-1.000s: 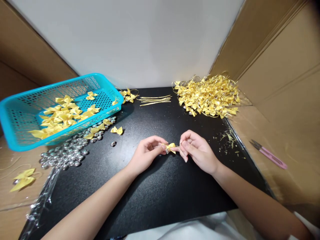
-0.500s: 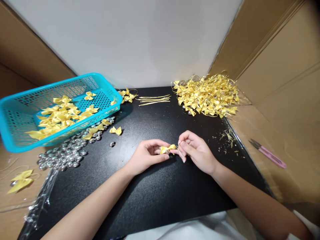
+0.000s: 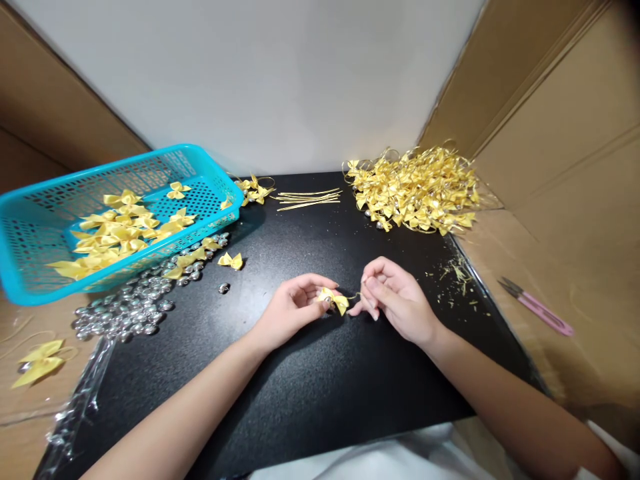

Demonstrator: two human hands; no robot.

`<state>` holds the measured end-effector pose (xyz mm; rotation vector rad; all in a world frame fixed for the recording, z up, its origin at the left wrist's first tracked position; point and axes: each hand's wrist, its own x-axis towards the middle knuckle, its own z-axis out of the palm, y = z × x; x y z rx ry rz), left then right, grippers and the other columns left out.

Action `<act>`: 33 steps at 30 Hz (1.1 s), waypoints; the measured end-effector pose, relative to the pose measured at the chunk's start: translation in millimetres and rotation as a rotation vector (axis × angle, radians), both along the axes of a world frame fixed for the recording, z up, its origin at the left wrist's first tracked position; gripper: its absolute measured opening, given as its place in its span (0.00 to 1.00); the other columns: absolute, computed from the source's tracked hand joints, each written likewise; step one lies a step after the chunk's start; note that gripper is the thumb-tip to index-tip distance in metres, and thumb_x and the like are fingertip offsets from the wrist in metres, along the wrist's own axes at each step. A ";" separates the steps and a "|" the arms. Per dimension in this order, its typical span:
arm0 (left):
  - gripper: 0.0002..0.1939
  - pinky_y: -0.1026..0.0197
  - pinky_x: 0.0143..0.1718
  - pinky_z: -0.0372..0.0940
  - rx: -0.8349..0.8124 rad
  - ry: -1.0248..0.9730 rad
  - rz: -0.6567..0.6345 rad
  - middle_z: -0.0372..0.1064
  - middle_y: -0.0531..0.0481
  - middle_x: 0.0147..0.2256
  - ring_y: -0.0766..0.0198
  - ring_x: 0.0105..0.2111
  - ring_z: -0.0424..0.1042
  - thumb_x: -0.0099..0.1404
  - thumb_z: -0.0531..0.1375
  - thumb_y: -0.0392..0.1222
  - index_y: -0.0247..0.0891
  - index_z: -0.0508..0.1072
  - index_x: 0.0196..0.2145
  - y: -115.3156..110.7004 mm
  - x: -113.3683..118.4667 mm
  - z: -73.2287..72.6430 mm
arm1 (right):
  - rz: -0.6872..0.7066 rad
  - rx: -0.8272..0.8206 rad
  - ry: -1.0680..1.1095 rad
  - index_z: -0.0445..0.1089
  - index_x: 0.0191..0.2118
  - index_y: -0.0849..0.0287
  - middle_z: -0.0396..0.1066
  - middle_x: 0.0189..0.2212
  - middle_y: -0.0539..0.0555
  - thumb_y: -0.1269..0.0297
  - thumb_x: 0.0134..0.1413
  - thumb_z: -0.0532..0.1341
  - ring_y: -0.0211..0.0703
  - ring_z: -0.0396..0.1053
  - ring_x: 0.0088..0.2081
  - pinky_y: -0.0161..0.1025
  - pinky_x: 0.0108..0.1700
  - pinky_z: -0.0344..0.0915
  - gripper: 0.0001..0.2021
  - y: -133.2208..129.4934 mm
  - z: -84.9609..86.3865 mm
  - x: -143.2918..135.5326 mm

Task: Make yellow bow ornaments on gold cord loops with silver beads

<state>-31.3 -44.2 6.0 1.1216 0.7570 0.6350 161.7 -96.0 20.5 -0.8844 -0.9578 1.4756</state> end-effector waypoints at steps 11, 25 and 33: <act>0.08 0.59 0.38 0.68 -0.136 -0.107 -0.006 0.74 0.50 0.30 0.63 0.32 0.75 0.61 0.63 0.40 0.37 0.74 0.38 -3.7 1.9 -3.8 | -0.252 -0.112 0.180 0.63 0.33 0.55 0.59 0.22 0.42 0.65 0.53 0.64 0.30 0.59 0.21 0.34 0.34 0.71 0.07 11.6 8.5 10.0; 0.15 0.67 0.34 0.70 -0.228 -0.192 -0.071 0.76 0.52 0.29 0.68 0.29 0.77 0.51 0.72 0.33 0.35 0.71 0.35 -4.4 0.8 -3.6 | -0.278 -0.169 0.168 0.64 0.33 0.56 0.59 0.21 0.42 0.64 0.52 0.65 0.29 0.58 0.21 0.33 0.33 0.71 0.08 13.0 3.8 9.5; 0.15 0.69 0.33 0.68 -0.176 -0.158 -0.115 0.74 0.55 0.28 0.71 0.29 0.74 0.51 0.71 0.31 0.36 0.72 0.34 -5.0 2.4 -5.4 | -0.289 -0.170 0.136 0.64 0.33 0.56 0.58 0.21 0.41 0.63 0.52 0.65 0.29 0.58 0.21 0.35 0.36 0.72 0.08 13.5 0.8 10.3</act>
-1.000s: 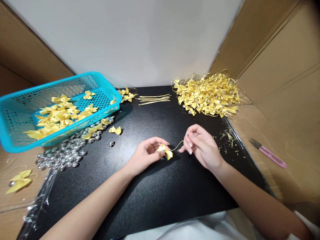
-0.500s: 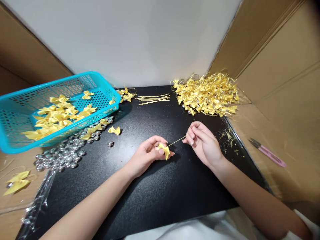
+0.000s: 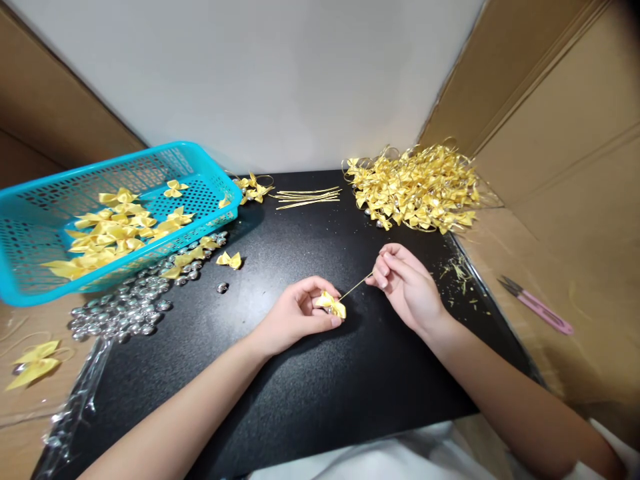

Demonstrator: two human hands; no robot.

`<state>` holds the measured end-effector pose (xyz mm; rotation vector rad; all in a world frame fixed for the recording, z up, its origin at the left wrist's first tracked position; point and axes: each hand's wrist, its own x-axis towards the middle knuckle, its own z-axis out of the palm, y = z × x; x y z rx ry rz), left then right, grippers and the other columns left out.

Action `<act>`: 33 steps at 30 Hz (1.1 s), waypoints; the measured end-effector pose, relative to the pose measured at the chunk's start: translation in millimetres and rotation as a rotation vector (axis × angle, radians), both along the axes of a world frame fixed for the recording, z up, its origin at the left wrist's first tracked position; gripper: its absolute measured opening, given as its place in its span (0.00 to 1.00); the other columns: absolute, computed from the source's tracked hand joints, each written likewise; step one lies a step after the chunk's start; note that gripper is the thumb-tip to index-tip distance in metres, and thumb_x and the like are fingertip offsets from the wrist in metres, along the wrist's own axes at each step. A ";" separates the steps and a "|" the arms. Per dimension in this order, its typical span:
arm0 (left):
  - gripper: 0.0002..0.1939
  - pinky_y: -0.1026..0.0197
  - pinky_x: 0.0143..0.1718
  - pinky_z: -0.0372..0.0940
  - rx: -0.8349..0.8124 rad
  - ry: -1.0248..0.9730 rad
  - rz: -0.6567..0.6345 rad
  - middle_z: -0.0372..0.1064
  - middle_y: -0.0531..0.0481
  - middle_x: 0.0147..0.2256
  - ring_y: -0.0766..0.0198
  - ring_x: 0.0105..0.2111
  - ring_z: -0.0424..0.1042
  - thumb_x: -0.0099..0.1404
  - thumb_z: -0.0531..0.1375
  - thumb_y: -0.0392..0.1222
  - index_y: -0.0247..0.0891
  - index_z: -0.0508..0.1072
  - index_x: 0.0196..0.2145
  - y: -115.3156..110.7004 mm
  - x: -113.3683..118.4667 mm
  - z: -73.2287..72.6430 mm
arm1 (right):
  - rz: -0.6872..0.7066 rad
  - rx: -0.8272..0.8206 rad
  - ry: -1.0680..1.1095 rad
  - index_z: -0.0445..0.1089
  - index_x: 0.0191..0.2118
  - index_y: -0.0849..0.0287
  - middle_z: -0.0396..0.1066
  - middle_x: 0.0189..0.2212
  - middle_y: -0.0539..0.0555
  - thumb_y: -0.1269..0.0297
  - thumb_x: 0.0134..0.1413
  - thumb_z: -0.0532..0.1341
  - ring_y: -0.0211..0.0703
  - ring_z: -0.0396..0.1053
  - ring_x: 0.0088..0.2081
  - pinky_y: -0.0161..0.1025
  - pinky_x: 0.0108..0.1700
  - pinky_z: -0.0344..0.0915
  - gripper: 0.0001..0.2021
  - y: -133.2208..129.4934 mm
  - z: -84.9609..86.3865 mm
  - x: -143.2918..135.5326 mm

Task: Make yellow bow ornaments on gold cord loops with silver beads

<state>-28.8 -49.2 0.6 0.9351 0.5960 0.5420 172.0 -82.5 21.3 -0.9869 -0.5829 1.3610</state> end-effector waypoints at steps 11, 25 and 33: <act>0.22 0.66 0.41 0.70 0.005 0.068 0.051 0.78 0.50 0.37 0.67 0.35 0.78 0.50 0.72 0.31 0.37 0.70 0.42 -0.3 -2.8 -1.1 | -0.049 -0.015 0.031 0.65 0.32 0.56 0.58 0.20 0.41 0.65 0.50 0.65 0.29 0.57 0.20 0.36 0.36 0.72 0.08 1.1 2.3 1.4; 0.08 0.68 0.34 0.68 0.153 0.088 0.112 0.76 0.51 0.30 0.71 0.28 0.73 0.58 0.69 0.40 0.35 0.78 0.34 -4.0 1.8 2.6 | -0.086 -0.016 0.034 0.66 0.31 0.57 0.58 0.19 0.41 0.65 0.48 0.66 0.29 0.57 0.20 0.34 0.34 0.71 0.08 0.9 3.1 -0.4; 0.10 0.72 0.30 0.67 0.103 0.165 0.139 0.76 0.53 0.30 0.74 0.26 0.72 0.50 0.72 0.36 0.36 0.77 0.31 -8.2 3.2 -0.6 | -0.075 -0.034 0.031 0.66 0.31 0.57 0.59 0.19 0.41 0.64 0.46 0.67 0.29 0.57 0.20 0.37 0.35 0.73 0.09 0.6 3.1 -3.1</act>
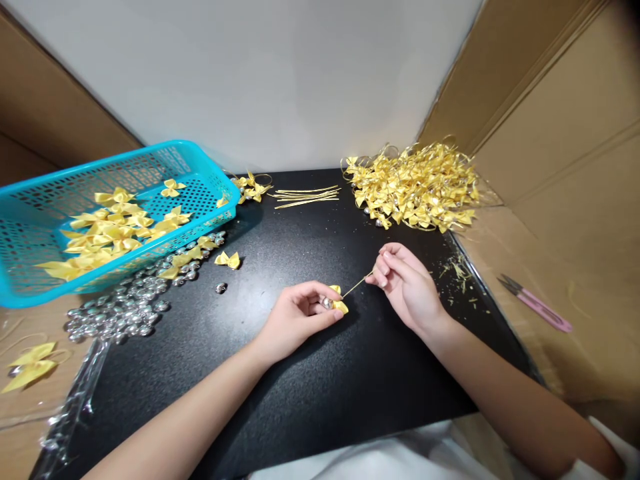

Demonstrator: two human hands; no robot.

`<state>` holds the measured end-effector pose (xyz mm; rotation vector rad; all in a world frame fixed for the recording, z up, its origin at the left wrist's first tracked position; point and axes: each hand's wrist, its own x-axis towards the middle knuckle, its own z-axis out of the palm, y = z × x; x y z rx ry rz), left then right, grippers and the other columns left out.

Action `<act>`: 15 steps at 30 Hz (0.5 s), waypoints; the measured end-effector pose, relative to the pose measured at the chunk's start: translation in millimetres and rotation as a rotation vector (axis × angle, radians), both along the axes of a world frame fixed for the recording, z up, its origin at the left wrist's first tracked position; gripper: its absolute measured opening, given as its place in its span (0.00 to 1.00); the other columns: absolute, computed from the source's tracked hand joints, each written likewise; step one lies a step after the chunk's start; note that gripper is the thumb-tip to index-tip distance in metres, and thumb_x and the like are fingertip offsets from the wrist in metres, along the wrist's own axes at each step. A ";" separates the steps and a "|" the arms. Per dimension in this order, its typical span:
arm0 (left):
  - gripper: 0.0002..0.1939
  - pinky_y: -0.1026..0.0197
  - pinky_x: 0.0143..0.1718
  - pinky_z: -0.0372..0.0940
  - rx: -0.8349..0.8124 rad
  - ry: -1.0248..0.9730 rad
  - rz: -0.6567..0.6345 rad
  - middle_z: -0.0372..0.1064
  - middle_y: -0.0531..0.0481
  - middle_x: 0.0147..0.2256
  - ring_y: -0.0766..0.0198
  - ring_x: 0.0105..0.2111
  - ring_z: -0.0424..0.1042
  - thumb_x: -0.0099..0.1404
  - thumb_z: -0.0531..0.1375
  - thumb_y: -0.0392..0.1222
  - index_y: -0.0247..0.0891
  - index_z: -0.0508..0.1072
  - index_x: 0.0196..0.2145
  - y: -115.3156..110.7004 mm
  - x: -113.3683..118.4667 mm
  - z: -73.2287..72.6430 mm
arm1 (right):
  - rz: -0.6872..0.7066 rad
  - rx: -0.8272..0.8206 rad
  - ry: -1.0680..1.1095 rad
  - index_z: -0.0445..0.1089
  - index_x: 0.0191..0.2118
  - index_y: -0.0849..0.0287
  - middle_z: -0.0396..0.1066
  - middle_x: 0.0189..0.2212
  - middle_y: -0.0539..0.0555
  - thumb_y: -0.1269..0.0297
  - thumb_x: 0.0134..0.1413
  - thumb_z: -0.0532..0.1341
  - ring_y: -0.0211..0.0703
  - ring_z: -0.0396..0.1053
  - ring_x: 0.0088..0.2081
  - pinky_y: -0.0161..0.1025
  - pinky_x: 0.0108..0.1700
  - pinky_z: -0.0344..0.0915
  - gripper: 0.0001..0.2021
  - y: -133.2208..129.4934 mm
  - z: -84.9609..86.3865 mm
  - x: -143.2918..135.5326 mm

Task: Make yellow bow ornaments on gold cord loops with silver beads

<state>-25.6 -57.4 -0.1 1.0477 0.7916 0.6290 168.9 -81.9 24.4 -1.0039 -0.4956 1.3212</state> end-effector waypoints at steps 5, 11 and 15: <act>0.11 0.72 0.30 0.67 -0.012 0.014 0.002 0.78 0.51 0.33 0.74 0.25 0.72 0.49 0.72 0.35 0.36 0.79 0.32 -0.8 1.2 1.2 | 0.007 -0.002 0.002 0.66 0.31 0.57 0.59 0.19 0.41 0.64 0.46 0.68 0.29 0.57 0.20 0.37 0.35 0.73 0.09 -0.1 -1.1 -1.1; 0.12 0.71 0.31 0.69 -0.008 -0.008 0.059 0.78 0.51 0.29 0.73 0.26 0.73 0.49 0.73 0.34 0.35 0.80 0.33 -0.8 1.6 1.8 | 0.001 0.013 0.031 0.67 0.31 0.57 0.59 0.18 0.41 0.65 0.46 0.69 0.28 0.57 0.20 0.33 0.33 0.71 0.10 -0.2 0.2 2.1; 0.11 0.71 0.29 0.68 0.020 -0.022 0.077 0.77 0.52 0.27 0.73 0.25 0.73 0.50 0.72 0.33 0.35 0.80 0.33 -0.1 1.3 1.8 | 0.000 0.013 0.057 0.67 0.31 0.57 0.59 0.18 0.40 0.65 0.46 0.69 0.27 0.56 0.20 0.32 0.34 0.71 0.10 1.2 0.9 5.0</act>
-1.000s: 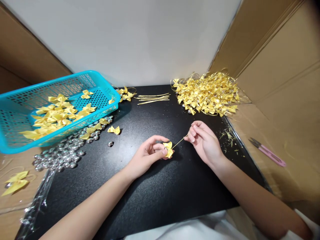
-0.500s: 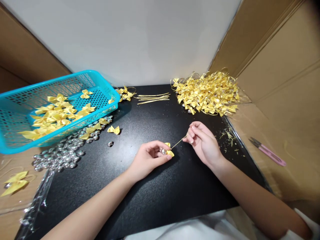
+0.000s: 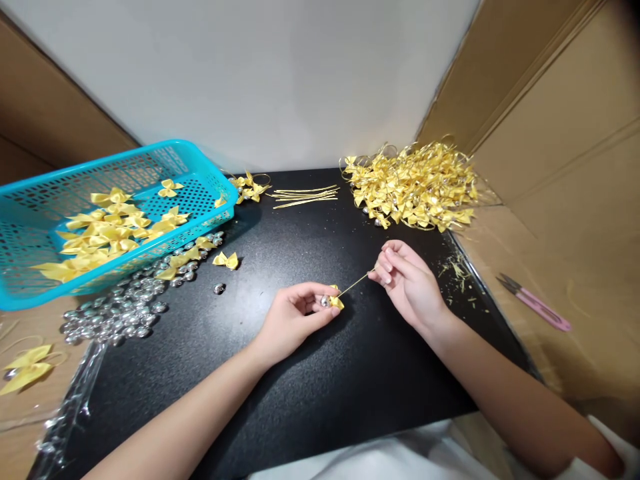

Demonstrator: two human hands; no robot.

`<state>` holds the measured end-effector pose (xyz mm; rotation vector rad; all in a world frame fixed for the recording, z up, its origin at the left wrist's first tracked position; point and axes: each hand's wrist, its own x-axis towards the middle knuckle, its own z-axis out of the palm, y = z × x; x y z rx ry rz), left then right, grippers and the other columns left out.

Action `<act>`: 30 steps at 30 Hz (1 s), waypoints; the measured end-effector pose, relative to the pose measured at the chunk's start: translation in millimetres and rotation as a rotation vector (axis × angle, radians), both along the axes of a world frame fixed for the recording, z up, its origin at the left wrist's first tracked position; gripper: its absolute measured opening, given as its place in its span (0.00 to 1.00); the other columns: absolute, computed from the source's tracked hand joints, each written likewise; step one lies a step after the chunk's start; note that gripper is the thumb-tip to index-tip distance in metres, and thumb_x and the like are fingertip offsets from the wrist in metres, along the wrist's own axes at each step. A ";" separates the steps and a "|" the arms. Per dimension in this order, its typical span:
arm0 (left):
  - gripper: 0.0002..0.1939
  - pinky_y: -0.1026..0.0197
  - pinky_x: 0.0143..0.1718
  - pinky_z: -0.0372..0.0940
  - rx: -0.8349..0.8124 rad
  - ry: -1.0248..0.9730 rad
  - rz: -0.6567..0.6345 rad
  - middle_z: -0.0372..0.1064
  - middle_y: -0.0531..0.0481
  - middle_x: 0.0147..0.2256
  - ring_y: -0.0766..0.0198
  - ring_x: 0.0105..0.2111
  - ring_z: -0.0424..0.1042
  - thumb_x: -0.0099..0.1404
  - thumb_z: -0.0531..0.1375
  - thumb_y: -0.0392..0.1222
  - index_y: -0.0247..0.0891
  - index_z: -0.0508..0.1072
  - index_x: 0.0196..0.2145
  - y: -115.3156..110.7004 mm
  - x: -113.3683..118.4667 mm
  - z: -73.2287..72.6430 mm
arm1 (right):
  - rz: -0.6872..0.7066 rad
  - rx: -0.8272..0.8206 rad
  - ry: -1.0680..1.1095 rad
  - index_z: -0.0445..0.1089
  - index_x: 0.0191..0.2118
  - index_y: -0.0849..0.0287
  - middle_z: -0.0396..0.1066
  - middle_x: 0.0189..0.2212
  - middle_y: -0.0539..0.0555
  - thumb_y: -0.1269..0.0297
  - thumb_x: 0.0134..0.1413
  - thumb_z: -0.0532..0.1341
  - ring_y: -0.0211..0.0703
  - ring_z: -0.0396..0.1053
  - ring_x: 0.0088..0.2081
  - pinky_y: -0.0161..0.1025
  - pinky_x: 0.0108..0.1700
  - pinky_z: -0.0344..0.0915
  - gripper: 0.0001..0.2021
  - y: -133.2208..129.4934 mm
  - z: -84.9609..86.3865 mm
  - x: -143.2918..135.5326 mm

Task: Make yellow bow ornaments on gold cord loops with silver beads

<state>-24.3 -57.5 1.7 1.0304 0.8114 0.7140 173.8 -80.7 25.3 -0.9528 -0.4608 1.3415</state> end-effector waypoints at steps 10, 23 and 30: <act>0.14 0.71 0.31 0.67 0.044 -0.023 -0.042 0.74 0.54 0.28 0.74 0.27 0.71 0.53 0.70 0.33 0.37 0.79 0.39 -0.8 -1.0 -1.4 | 0.020 -0.019 0.073 0.66 0.30 0.57 0.59 0.18 0.40 0.65 0.46 0.70 0.27 0.56 0.20 0.31 0.36 0.71 0.11 1.7 -1.9 1.3; 0.14 0.70 0.27 0.66 -0.021 -0.058 -0.026 0.77 0.49 0.34 0.71 0.27 0.71 0.51 0.72 0.35 0.38 0.80 0.37 1.3 -2.5 -3.0 | 0.061 -0.088 0.046 0.65 0.31 0.56 0.61 0.19 0.41 0.63 0.44 0.70 0.30 0.59 0.21 0.37 0.39 0.71 0.12 -0.1 -8.4 -4.6; 0.13 0.71 0.26 0.68 0.051 -0.117 -0.012 0.75 0.48 0.38 0.69 0.30 0.73 0.50 0.72 0.33 0.40 0.81 0.36 2.5 -4.4 -4.7 | 0.049 -0.132 0.088 0.64 0.28 0.57 0.57 0.18 0.40 0.64 0.42 0.71 0.29 0.56 0.21 0.38 0.43 0.72 0.14 2.4 -11.0 -1.9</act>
